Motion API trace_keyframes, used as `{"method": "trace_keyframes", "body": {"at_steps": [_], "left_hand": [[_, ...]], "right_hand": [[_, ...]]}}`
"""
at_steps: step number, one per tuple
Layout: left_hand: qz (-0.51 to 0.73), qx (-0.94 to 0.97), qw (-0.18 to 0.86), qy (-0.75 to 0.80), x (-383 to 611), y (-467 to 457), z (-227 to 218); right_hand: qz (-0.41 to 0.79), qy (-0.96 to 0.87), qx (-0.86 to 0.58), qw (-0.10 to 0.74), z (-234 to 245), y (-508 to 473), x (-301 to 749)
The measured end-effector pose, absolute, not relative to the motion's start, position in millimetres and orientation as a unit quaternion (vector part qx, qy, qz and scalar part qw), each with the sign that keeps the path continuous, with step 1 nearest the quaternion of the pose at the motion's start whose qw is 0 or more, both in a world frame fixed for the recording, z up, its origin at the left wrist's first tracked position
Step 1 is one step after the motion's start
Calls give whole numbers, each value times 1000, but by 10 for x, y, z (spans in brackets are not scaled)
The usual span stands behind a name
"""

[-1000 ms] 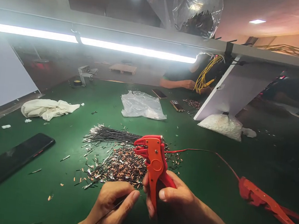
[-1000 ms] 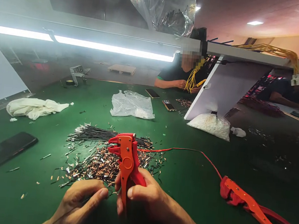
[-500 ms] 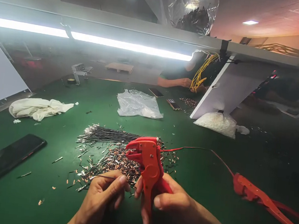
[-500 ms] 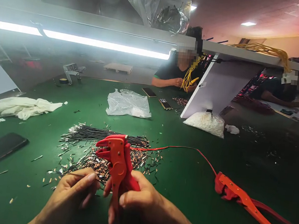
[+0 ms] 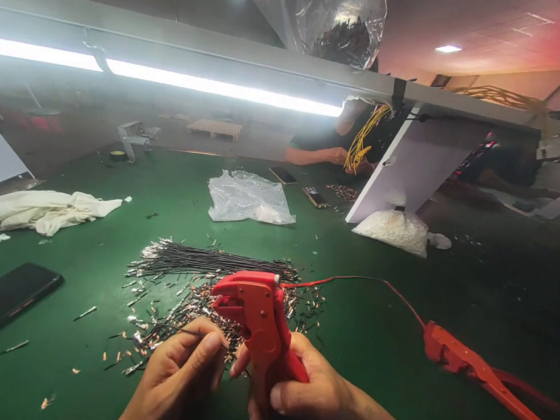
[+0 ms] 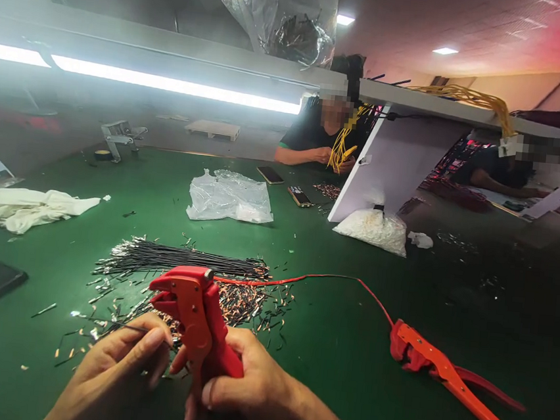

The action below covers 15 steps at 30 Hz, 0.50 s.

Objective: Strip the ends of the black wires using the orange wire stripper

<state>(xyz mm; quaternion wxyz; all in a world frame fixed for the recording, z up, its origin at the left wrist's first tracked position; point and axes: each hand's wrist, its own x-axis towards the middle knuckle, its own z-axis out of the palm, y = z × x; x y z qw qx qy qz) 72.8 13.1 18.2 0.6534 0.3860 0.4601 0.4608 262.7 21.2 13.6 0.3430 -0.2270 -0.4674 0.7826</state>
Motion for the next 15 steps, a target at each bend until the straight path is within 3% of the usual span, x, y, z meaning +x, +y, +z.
{"method": "trace_keyframes", "body": {"at_steps": [6, 15], "left_hand": [[435, 399, 663, 460, 710, 88, 164], [475, 415, 613, 476, 709, 134, 180]], "right_hand": [[771, -466, -209, 380, 124, 238, 2637], [771, -488, -186, 365, 29, 243, 2655]]}}
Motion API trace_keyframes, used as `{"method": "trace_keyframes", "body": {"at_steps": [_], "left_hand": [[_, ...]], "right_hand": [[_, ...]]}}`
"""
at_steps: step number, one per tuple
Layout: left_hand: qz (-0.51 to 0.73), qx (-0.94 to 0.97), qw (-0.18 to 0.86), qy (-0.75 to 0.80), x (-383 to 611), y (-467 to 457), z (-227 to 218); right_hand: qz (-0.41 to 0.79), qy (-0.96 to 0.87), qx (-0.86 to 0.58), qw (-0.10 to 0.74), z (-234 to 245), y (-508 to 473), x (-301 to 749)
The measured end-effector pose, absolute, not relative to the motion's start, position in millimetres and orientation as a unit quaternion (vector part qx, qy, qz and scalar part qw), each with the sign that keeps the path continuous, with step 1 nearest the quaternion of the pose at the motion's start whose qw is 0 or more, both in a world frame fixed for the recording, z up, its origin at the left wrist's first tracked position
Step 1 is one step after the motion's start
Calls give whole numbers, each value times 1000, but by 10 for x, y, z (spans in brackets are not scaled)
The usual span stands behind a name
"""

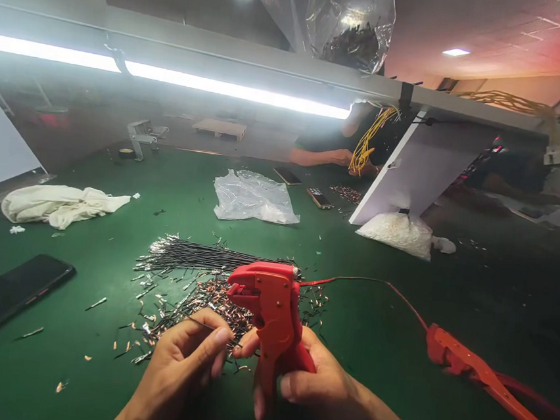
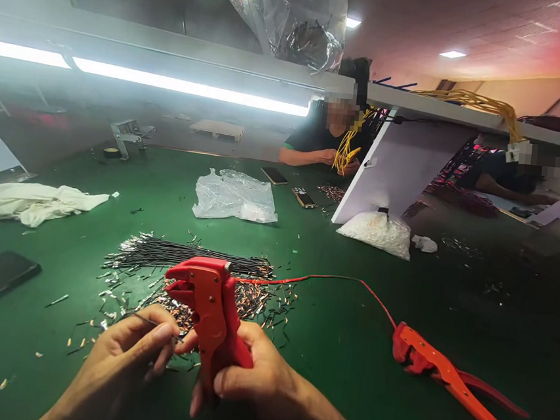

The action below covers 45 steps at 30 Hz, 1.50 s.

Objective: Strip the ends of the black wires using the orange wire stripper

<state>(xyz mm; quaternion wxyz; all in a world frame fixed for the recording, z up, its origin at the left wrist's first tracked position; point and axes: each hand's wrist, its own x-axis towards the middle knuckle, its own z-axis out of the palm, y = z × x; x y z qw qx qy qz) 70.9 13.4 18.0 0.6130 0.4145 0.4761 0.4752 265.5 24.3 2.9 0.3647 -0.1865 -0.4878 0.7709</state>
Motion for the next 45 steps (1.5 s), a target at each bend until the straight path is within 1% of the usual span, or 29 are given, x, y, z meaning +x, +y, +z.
{"method": "trace_keyframes", "body": {"at_steps": [3, 8, 14, 22, 28, 31, 34, 39, 45], "left_hand": [[474, 399, 622, 479, 703, 139, 186], [472, 428, 597, 488, 714, 124, 223], [449, 389, 619, 513, 706, 138, 205], [470, 421, 580, 516, 706, 129, 245], [454, 396, 618, 505, 586, 260, 141], [486, 369, 622, 490, 503, 340, 165], [537, 343, 612, 469, 431, 396, 284], [573, 330, 609, 438, 365, 420, 446], [592, 361, 586, 419, 382, 354, 451]], "right_hand": [[769, -493, -188, 361, 21, 252, 2649], [766, -492, -215, 354, 75, 245, 2653], [768, -490, -210, 355, 103, 241, 2628], [780, -468, -218, 353, 99, 210, 2610], [807, -438, -201, 342, 85, 245, 2642], [835, -374, -183, 359, 88, 251, 2675], [857, -315, -179, 366, 106, 233, 2699], [859, -324, -192, 348, 83, 168, 2675], [876, -299, -184, 332, 38, 77, 2605]]}}
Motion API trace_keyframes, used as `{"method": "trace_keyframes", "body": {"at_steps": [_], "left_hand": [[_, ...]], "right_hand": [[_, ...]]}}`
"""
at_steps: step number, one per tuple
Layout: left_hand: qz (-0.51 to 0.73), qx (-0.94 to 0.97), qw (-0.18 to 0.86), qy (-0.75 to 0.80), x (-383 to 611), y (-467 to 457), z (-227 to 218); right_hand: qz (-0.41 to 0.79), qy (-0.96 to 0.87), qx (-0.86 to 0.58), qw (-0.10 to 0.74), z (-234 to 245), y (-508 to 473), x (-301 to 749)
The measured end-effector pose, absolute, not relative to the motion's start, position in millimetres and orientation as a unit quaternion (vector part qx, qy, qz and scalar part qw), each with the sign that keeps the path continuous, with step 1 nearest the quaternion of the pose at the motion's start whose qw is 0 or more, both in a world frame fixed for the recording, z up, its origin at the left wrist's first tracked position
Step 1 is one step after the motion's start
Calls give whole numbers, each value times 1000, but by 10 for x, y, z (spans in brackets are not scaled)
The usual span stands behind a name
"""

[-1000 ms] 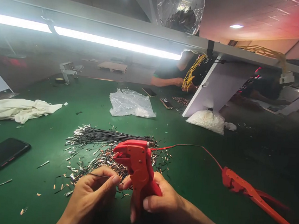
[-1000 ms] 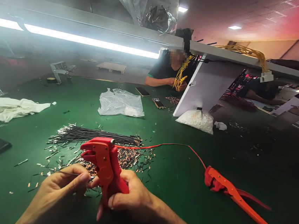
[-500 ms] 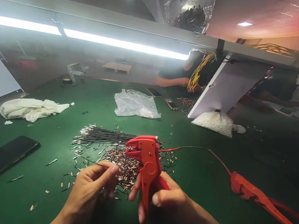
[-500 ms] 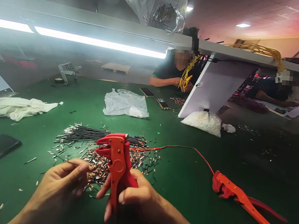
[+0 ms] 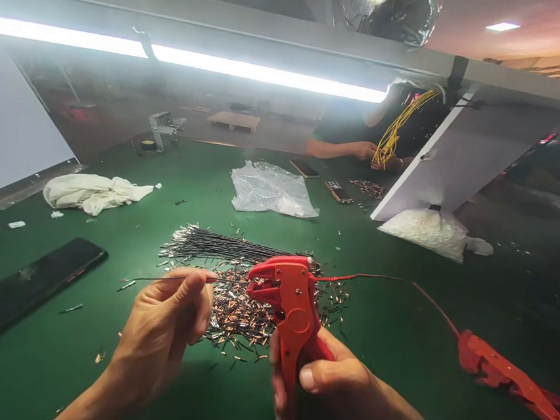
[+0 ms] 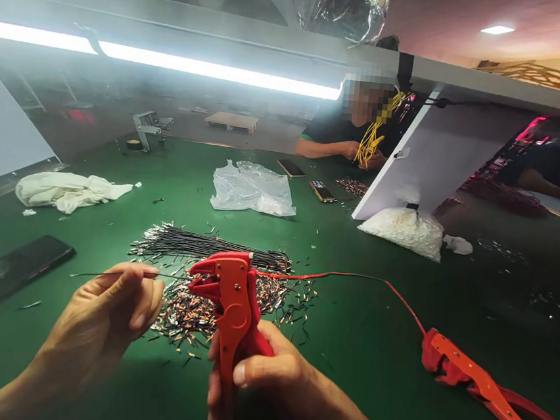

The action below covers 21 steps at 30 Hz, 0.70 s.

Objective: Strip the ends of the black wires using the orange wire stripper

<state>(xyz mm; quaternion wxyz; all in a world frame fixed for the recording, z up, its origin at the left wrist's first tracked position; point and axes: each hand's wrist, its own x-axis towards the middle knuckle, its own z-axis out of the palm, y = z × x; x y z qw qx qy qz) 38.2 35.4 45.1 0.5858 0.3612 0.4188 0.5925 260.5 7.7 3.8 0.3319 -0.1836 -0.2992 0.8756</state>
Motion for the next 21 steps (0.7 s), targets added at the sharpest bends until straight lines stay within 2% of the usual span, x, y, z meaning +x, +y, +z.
{"method": "trace_keyframes", "body": {"at_steps": [4, 9, 21], "left_hand": [[591, 391, 560, 429, 417, 297, 428], [584, 415, 539, 443, 421, 253, 415], [607, 422, 521, 427, 419, 284, 410]], "right_hand": [[864, -283, -202, 365, 69, 35, 2570], [891, -251, -181, 331, 65, -10, 2569], [894, -238, -158, 344, -24, -27, 2564]]}}
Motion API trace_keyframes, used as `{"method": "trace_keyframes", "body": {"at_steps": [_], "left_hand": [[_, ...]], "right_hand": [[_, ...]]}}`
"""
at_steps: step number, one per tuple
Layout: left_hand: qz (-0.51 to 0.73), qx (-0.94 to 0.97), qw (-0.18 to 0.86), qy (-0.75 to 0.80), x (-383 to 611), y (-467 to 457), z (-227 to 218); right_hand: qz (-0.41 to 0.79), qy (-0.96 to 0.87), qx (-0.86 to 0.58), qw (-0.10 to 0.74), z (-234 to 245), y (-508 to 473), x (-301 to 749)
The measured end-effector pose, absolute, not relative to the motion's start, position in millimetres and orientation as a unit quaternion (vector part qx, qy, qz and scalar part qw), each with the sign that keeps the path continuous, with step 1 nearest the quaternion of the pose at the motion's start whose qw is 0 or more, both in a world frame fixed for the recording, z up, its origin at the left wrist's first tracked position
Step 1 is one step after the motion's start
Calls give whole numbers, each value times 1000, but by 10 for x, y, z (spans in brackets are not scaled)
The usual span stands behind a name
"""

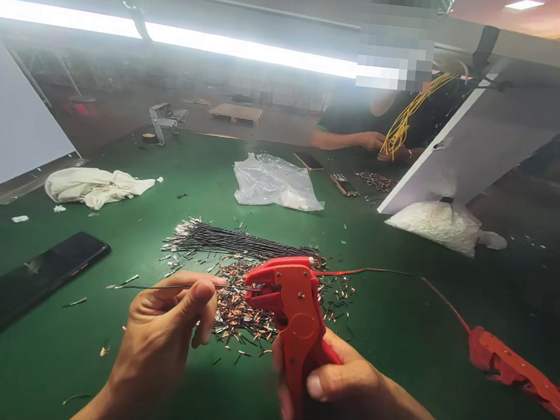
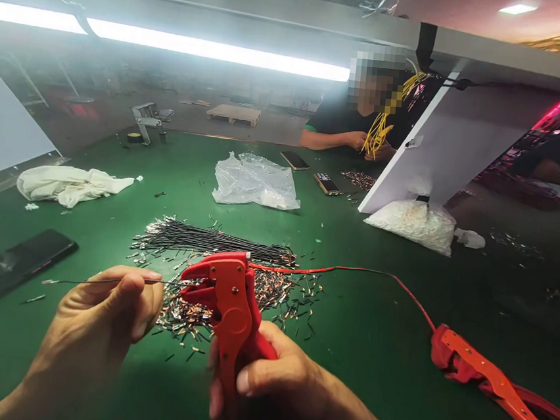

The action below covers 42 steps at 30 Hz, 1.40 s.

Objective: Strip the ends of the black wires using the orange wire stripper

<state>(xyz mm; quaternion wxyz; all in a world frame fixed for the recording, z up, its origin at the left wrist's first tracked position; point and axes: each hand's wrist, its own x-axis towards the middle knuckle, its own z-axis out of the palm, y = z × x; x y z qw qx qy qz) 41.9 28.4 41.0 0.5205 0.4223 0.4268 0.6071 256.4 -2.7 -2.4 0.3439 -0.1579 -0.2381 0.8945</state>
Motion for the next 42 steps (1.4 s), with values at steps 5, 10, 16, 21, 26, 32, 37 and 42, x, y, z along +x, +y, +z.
{"method": "trace_keyframes", "body": {"at_steps": [5, 10, 16, 21, 26, 32, 37, 42], "left_hand": [[606, 416, 525, 428, 409, 271, 410], [600, 419, 530, 428, 425, 272, 405], [584, 414, 540, 443, 405, 269, 389], [590, 421, 525, 446, 391, 276, 407], [592, 425, 520, 445, 398, 282, 413], [601, 425, 519, 435, 408, 269, 399], [601, 431, 504, 446, 393, 245, 398], [600, 435, 489, 460, 408, 236, 410]], "right_hand": [[904, -231, -146, 328, -30, -14, 2574], [909, -250, -136, 304, -55, 14, 2583], [900, -281, -131, 306, -69, 32, 2569], [911, -248, -139, 299, -24, 31, 2599], [908, -268, -138, 291, -49, 41, 2607], [890, -272, -165, 326, -78, -14, 2566], [888, -269, -196, 317, -34, -27, 2582], [886, -279, -190, 318, -23, 5, 2579]]}}
